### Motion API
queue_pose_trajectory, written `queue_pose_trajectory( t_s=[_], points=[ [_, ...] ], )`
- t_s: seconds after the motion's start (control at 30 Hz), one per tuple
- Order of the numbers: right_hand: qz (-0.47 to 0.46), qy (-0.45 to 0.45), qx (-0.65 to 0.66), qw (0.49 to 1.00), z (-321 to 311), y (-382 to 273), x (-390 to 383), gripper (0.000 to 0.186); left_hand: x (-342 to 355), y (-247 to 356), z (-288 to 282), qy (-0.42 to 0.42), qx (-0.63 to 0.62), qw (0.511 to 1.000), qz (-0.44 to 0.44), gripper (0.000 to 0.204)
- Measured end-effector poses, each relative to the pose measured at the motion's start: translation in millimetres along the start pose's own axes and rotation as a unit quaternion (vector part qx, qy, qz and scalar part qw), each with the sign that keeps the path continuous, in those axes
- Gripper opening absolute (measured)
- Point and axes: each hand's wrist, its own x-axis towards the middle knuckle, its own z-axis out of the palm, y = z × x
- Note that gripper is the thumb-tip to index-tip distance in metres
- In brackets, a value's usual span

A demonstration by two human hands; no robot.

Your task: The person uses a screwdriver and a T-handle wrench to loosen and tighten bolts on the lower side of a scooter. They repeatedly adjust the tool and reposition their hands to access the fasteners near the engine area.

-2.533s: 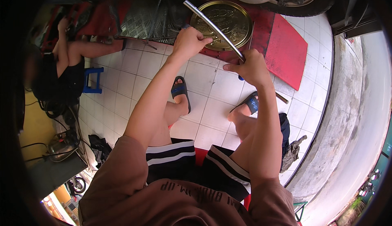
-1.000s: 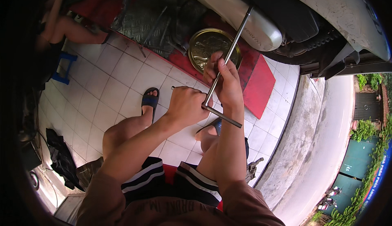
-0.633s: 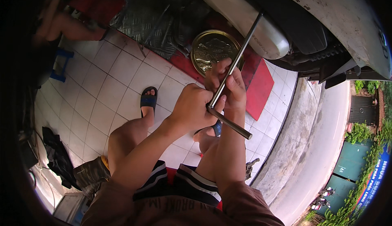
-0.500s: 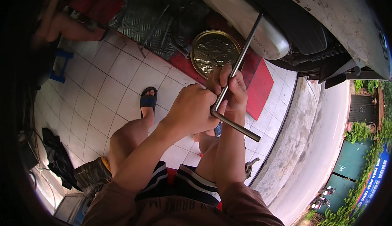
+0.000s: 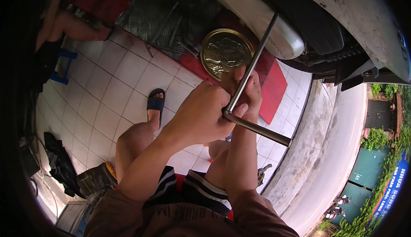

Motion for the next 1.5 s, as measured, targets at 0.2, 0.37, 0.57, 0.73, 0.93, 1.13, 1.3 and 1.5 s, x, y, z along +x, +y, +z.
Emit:
queue_pose_trajectory(
  t_s=[0.2,0.37,0.57,0.73,0.93,1.13,1.3,1.5],
  points=[
    [-0.025,-0.002,0.088,0.996,4.6,8.9,-0.6,0.042,-1.9,-4.7,5.5,0.046,-0.047,0.996,0.064,0.035],
    [-0.028,-0.069,0.252,0.965,6.8,24.3,5.6,0.075,-2.3,-8.7,16.4,0.078,-0.056,0.993,0.062,0.033],
    [-0.037,-0.083,0.228,0.969,2.7,24.4,6.1,0.071,-4.5,-18.4,30.0,0.037,-0.060,0.997,0.018,0.037],
    [-0.038,-0.070,0.170,0.982,3.7,23.1,6.7,0.073,-2.4,-7.6,21.0,0.009,-0.027,1.000,0.002,0.040],
    [-0.018,-0.032,0.135,0.990,6.3,21.5,4.0,0.070,-3.5,-7.0,19.0,0.004,-0.033,0.999,-0.028,0.040],
    [-0.001,-0.043,0.149,0.988,6.6,17.6,3.7,0.063,-1.8,-9.0,22.0,0.041,-0.028,0.999,0.008,0.041],
    [0.006,-0.049,0.170,0.984,2.4,19.0,0.0,0.056,-2.3,-13.6,26.8,0.058,-0.023,0.998,0.010,0.044],
    [-0.035,-0.014,0.194,0.980,0.1,26.2,2.3,0.051,-1.4,-17.6,29.5,0.074,-0.017,0.996,0.037,0.043]
  ],
)
